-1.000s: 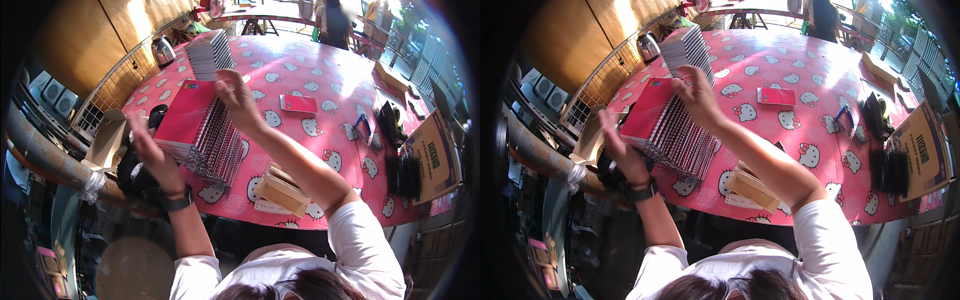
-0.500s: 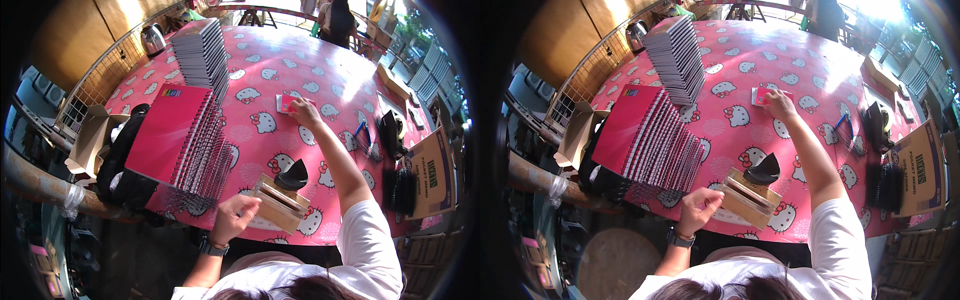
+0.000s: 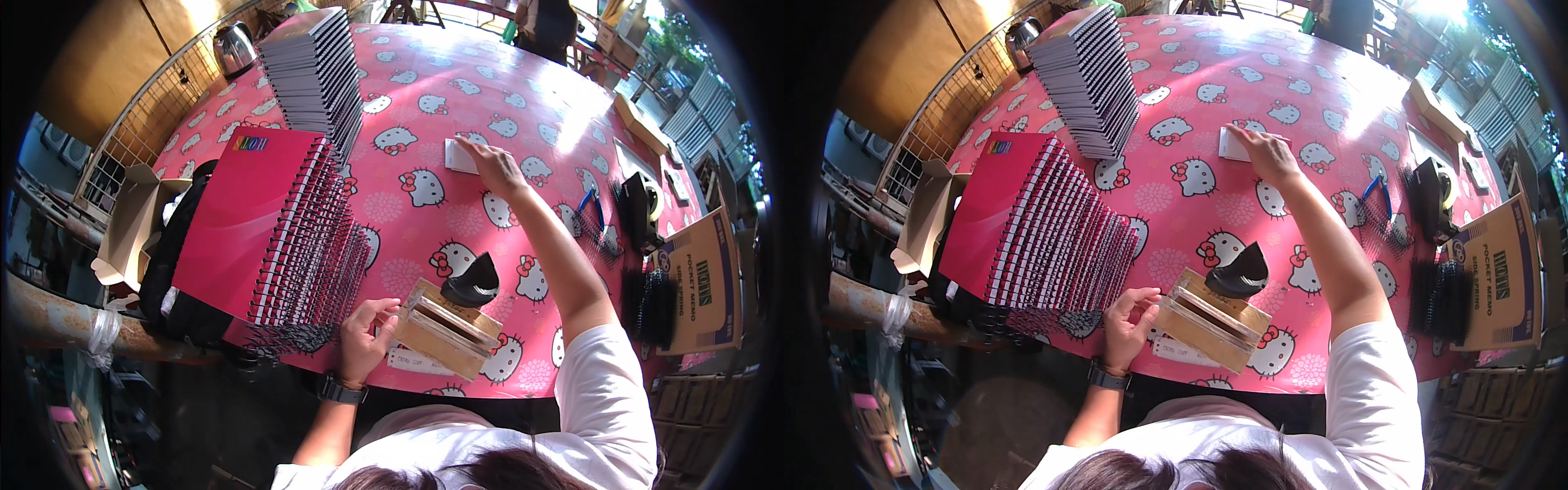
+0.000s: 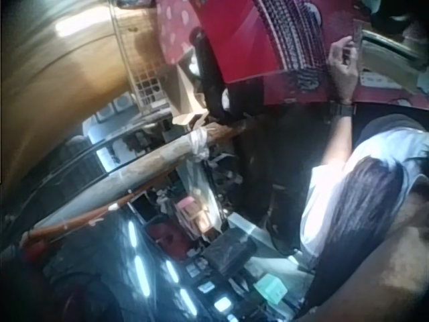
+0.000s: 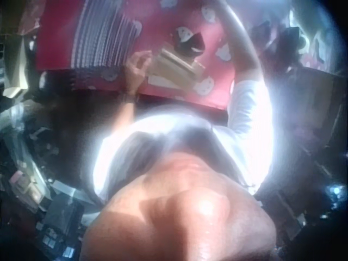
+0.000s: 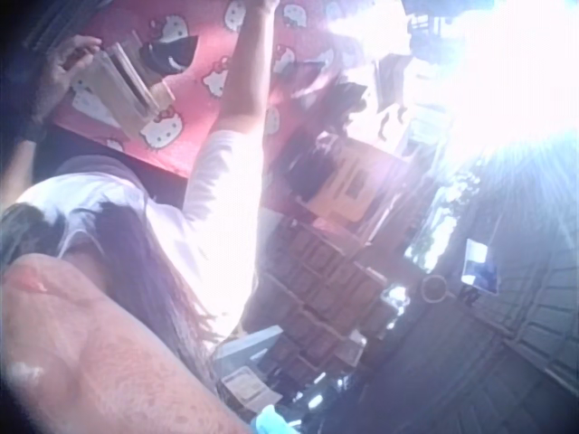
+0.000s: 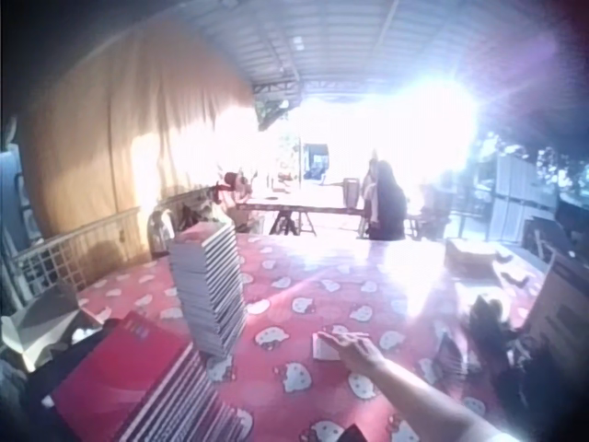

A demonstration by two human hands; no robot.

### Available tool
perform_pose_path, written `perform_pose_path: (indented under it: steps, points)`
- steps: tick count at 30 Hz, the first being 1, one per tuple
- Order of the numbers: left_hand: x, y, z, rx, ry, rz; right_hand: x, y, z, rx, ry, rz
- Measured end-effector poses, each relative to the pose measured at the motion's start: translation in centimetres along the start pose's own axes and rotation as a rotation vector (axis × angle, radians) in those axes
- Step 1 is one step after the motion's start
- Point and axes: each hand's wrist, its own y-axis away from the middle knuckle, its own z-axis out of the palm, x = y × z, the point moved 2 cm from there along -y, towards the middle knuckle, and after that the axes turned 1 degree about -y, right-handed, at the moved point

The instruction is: The person assembles notebooks by manually threading a spiral binding through pre-punched holes in paper and covers, then placing the finished notebooks into stacks.

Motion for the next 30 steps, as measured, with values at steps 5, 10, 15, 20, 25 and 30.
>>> perform_pose_path:
  steps: [5, 10, 15, 20, 25, 30]
  points:
    - [0.1, -0.1, 0.2, -0.023, 0.011, -0.055, -0.4, -0.5, 0.5, -0.157, 0.246, -0.179]
    - [-0.3, 0.0, 0.2, -0.023, 0.005, -0.062, -0.1, -0.6, 0.3, -0.165, 0.152, -0.138]
    - [-0.3, 0.2, -0.3, 0.004, -0.004, -0.063, -1.8, -0.9, -0.9, -0.117, -0.02, -0.034]
    - [0.1, -0.2, 0.4, -0.018, 0.033, -0.034, 2.7, -0.1, -0.7, 0.326, -0.209, 0.163]
    - [1.6, 0.9, 0.7, 0.062, 0.236, 0.042, -0.3, 4.9, -10.0, 0.878, -0.353, 0.284]
    - [5.5, 1.2, 1.8, -0.212, 1.038, -0.381, -12.3, 14.2, -15.0, 0.617, -0.3, -0.248]
